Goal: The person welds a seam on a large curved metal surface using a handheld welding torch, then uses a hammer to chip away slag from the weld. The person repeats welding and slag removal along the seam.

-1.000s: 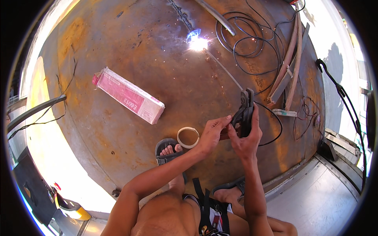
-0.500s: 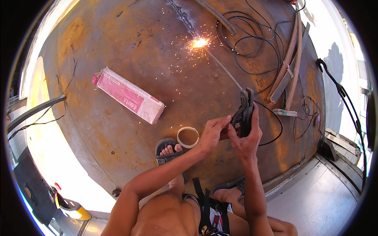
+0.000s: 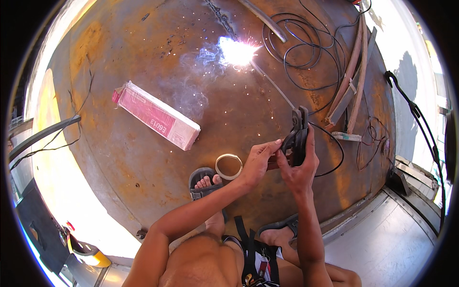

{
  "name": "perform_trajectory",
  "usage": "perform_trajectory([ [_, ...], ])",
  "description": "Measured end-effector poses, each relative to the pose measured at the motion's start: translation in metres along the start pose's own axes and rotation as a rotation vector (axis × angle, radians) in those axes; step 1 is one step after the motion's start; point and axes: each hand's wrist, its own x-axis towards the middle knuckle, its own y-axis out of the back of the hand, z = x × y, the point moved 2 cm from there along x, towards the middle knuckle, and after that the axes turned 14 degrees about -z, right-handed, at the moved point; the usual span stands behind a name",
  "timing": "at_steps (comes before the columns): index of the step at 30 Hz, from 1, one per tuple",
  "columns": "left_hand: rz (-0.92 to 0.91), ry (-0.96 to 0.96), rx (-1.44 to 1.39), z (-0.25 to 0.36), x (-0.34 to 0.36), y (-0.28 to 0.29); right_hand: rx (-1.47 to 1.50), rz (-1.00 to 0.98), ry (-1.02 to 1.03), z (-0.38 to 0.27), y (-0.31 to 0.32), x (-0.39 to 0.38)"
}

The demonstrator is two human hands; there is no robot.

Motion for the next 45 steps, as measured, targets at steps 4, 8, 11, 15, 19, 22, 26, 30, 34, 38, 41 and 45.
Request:
perform_trajectory([
  [4,0.025,-0.004,-0.011,0.002,0.000,-0.002,-0.004,-0.006,-0.023,0.001,0.001,-0.001],
  [8,0.066,-0.026,-0.044,-0.004,0.002,0.001,-0.039,0.005,0.005,0.002,0.000,0.000],
  [11,0.065,-0.030,-0.045,-0.002,0.002,-0.003,-0.084,0.020,0.060,0.004,0.002,0.001],
  [15,0.067,-0.021,-0.037,-0.002,0.002,-0.001,-0.083,0.014,0.047,0.000,0.002,0.001],
  [19,0.058,-0.029,-0.041,-0.001,0.002,-0.003,-0.039,0.010,0.019,0.004,0.001,0.000],
  [22,0.073,-0.028,-0.044,0.000,0.002,-0.006,-0.025,0.007,0.001,0.007,0.001,-0.001],
  [26,0.068,-0.025,-0.038,-0.002,0.002,-0.004,-0.018,0.003,-0.014,0.006,0.000,-0.001],
  [30,0.013,-0.026,0.056,0.003,-0.003,-0.007,-0.066,0.059,0.120,0.007,0.001,-0.005],
  [34,-0.017,-0.034,0.058,0.005,-0.002,-0.010,-0.064,0.080,0.139,0.004,0.004,-0.004],
  [38,-0.017,-0.039,0.036,0.006,-0.001,-0.012,-0.008,0.100,0.122,-0.001,0.005,-0.002],
  [41,-0.003,-0.046,0.039,0.004,0.000,-0.012,0.012,0.076,0.078,0.003,0.004,-0.004],
  [45,-0.013,-0.043,0.064,-0.001,0.000,-0.003,-0.025,0.044,0.033,0.002,0.003,-0.003],
])
